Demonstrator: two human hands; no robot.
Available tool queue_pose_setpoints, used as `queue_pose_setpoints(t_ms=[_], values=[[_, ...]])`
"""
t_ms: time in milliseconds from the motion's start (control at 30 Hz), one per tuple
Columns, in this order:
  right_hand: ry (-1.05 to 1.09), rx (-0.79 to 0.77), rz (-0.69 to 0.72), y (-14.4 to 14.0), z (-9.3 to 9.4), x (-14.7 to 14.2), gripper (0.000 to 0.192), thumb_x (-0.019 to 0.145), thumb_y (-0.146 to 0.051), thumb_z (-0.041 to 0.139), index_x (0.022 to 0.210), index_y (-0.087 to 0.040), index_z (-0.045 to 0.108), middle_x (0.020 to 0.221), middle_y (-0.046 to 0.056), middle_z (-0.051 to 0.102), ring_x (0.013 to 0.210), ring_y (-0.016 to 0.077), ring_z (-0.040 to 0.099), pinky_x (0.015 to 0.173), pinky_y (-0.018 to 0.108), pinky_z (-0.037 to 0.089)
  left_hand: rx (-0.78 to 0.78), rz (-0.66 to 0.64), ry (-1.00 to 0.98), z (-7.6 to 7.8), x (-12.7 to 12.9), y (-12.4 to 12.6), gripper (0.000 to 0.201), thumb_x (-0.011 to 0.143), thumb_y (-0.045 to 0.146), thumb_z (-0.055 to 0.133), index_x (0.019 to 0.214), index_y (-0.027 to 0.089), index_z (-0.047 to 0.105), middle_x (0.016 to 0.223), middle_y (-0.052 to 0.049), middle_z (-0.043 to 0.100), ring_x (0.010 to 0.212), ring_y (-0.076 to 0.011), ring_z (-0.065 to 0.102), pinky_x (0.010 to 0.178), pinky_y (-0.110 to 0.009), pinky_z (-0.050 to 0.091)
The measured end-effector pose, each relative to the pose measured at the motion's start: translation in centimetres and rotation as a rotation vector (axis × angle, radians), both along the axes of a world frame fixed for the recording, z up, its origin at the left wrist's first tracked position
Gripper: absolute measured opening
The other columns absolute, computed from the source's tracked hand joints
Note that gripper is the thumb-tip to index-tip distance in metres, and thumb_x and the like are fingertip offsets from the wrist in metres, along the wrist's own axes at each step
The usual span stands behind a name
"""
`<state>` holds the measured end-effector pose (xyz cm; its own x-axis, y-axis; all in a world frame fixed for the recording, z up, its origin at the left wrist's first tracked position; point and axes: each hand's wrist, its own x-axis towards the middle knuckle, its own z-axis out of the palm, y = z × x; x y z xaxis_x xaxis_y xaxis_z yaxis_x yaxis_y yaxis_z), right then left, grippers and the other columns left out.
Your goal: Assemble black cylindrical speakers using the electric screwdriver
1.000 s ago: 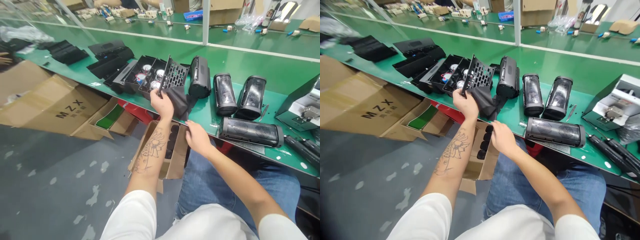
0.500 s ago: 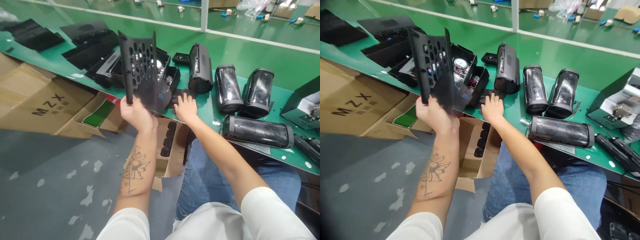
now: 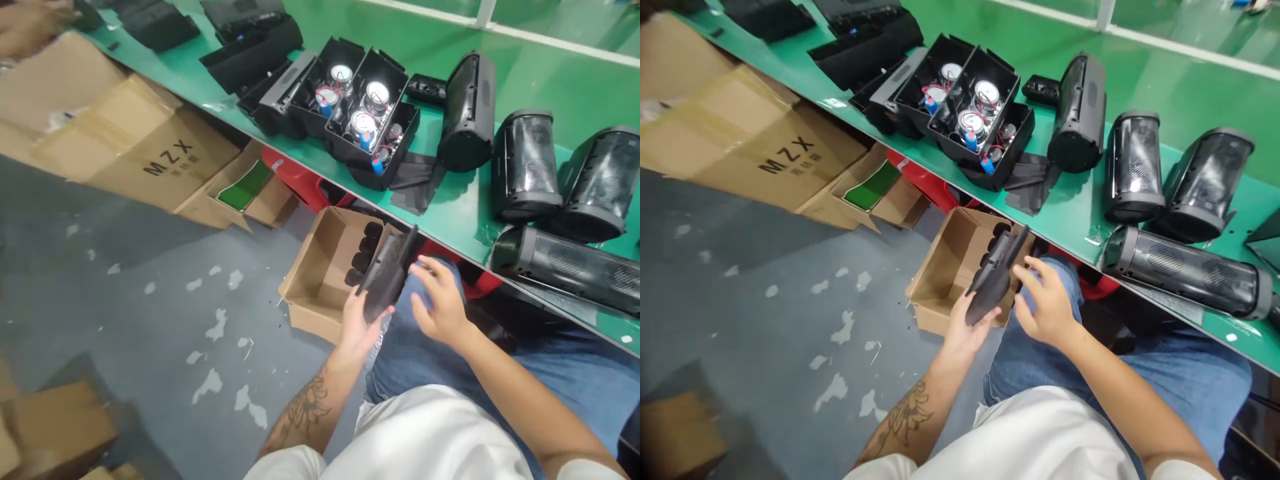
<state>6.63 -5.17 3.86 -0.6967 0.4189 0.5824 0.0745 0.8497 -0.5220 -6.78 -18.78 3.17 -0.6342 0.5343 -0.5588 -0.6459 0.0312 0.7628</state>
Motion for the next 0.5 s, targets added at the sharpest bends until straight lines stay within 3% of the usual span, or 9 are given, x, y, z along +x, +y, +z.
queue_pose_setpoints(t_ms=[100,200,300,500], values=[[-0.185,0.172,0.120,-1.6,-0.2,3.1,0.050,0.103,-0.020,0.055,0.152,-0.018,0.054,0.168,0.020,0.036,0.150,0.0392,0.045,0.115,0.060,0.049,-0.041,-0.078,-0.099,-0.4,2.3,-0.3,0.057,0.066,0.054,0.094,0.100,0.020,0.064,0.089,-0.007,0.076,0.071,-0.0226,0.075,0.053,-0.031,0.061],[-0.251,0.195,0.186,-1.1,0.1,4.4,0.042,0.103,-0.016,0.056,0.145,-0.018,0.060,0.149,0.014,0.057,0.135,0.0338,0.055,0.116,0.059,0.043,-0.051,-0.092,-0.059,-0.6,3.8,-0.2,0.060,0.068,0.056,0.094,0.099,0.021,0.056,0.082,0.001,0.069,0.063,-0.0161,0.069,0.051,-0.025,0.056],[-0.199,0.138,0.277,-0.5,1.3,5.4,0.040,0.099,-0.006,0.050,0.134,-0.019,0.065,0.125,0.006,0.068,0.115,0.0238,0.063,0.109,0.050,0.045,-0.026,-0.101,0.059,-0.5,4.4,-0.4,0.063,0.071,0.062,0.093,0.099,0.022,0.054,0.083,0.005,0.065,0.063,-0.0101,0.063,0.055,-0.021,0.053],[-0.307,-0.203,0.389,-0.4,3.5,8.9,0.042,0.102,-0.009,0.048,0.130,-0.025,0.075,0.120,0.000,0.074,0.103,0.0136,0.072,0.088,0.028,0.058,-0.010,-0.279,0.220,-0.9,4.8,-1.5,0.072,0.069,0.078,0.092,0.096,0.018,0.062,0.074,0.003,0.062,0.059,-0.0082,0.054,0.056,-0.020,0.046]])
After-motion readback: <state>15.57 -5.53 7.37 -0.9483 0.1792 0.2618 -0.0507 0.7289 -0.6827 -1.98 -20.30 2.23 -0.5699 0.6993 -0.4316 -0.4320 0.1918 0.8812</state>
